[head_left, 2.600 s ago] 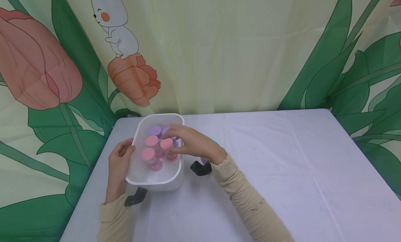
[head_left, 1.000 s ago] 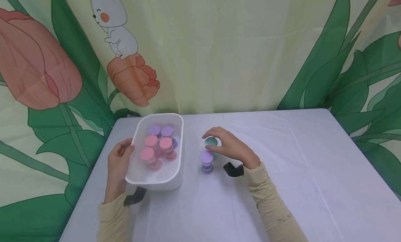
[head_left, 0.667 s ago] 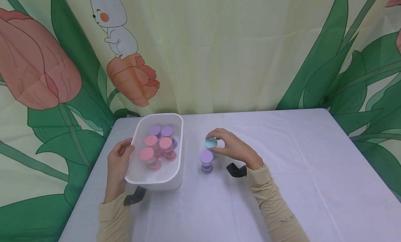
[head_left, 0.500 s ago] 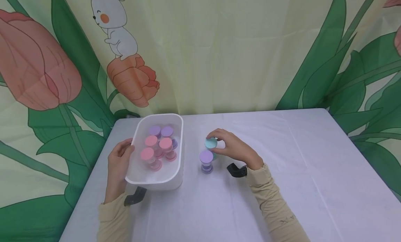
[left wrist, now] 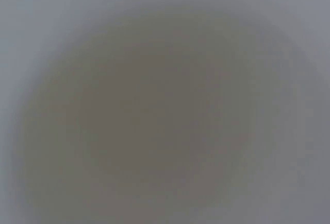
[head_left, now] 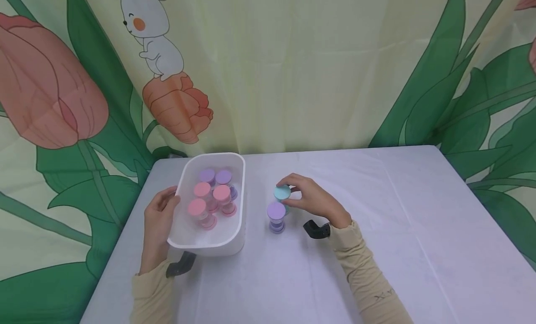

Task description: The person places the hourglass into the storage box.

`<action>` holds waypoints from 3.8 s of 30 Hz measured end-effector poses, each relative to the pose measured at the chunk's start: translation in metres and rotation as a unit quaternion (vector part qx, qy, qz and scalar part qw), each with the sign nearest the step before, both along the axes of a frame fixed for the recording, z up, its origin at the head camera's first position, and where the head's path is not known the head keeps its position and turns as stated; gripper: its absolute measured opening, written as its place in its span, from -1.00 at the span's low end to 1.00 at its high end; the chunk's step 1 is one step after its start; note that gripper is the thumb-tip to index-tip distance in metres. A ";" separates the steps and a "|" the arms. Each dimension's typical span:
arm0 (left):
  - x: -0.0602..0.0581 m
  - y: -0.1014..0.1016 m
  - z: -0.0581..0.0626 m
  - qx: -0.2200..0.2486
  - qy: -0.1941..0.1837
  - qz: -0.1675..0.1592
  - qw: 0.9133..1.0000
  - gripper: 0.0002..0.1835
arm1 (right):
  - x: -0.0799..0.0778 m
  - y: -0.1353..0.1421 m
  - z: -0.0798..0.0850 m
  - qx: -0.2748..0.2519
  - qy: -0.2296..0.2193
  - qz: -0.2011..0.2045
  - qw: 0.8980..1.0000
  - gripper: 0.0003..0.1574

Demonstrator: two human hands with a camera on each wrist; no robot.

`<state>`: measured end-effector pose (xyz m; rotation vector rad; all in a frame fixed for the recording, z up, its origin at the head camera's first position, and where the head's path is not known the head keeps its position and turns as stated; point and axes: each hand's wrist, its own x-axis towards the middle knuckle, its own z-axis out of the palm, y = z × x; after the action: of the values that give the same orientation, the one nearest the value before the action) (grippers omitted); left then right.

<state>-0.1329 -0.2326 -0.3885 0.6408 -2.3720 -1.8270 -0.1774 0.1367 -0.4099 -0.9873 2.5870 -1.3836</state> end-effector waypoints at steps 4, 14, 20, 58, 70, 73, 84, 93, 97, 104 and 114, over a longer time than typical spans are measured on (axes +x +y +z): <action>-0.001 -0.001 -0.001 -0.005 -0.005 0.003 1.000 -0.52 | -0.001 -0.001 0.000 -0.004 0.008 0.001 1.000 -0.56; -0.002 0.000 -0.003 -0.001 -0.003 0.002 1.000 -0.52 | 0.001 -0.002 0.010 -0.003 0.038 -0.014 0.999 -0.59; -0.003 -0.001 -0.003 -0.002 -0.001 0.003 1.000 -0.52 | 0.001 -0.004 0.016 -0.013 0.044 -0.008 0.999 -0.57; -0.003 0.003 -0.002 0.004 -0.008 -0.002 1.000 -0.49 | 0.015 -0.020 0.077 -0.036 0.124 0.009 0.992 -0.55; -0.002 0.002 -0.003 0.000 -0.009 0.004 1.000 -0.50 | 0.015 -0.027 0.087 -0.059 0.176 0.028 0.982 -0.56; -0.002 0.001 -0.003 0.000 -0.008 0.007 1.000 -0.51 | 0.014 -0.031 0.091 -0.065 0.189 0.036 0.979 -0.57; -0.002 0.000 -0.003 0.005 -0.007 0.006 1.000 -0.51 | 0.010 -0.051 0.098 -0.084 0.202 0.052 0.974 -0.56; -0.002 -0.001 -0.004 0.004 -0.009 -0.001 1.000 -0.48 | 0.008 -0.068 0.098 -0.102 0.208 0.065 0.971 -0.59; -0.002 -0.002 -0.003 0.008 -0.002 -0.005 1.000 -0.49 | 0.007 -0.074 0.095 -0.105 0.207 0.066 0.971 -0.59; -0.002 -0.002 -0.002 0.012 0.003 -0.003 1.000 -0.51 | 0.004 -0.084 0.090 -0.103 0.201 0.069 0.972 -0.59; -0.003 -0.002 -0.004 0.004 0.003 -0.002 1.000 -0.51 | 0.002 -0.100 0.089 -0.106 0.187 0.082 0.973 -0.61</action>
<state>-0.1357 -0.2344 -0.3921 0.6318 -2.3648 -1.8392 -0.1757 0.0365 -0.3206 -1.5953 2.5553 -1.5861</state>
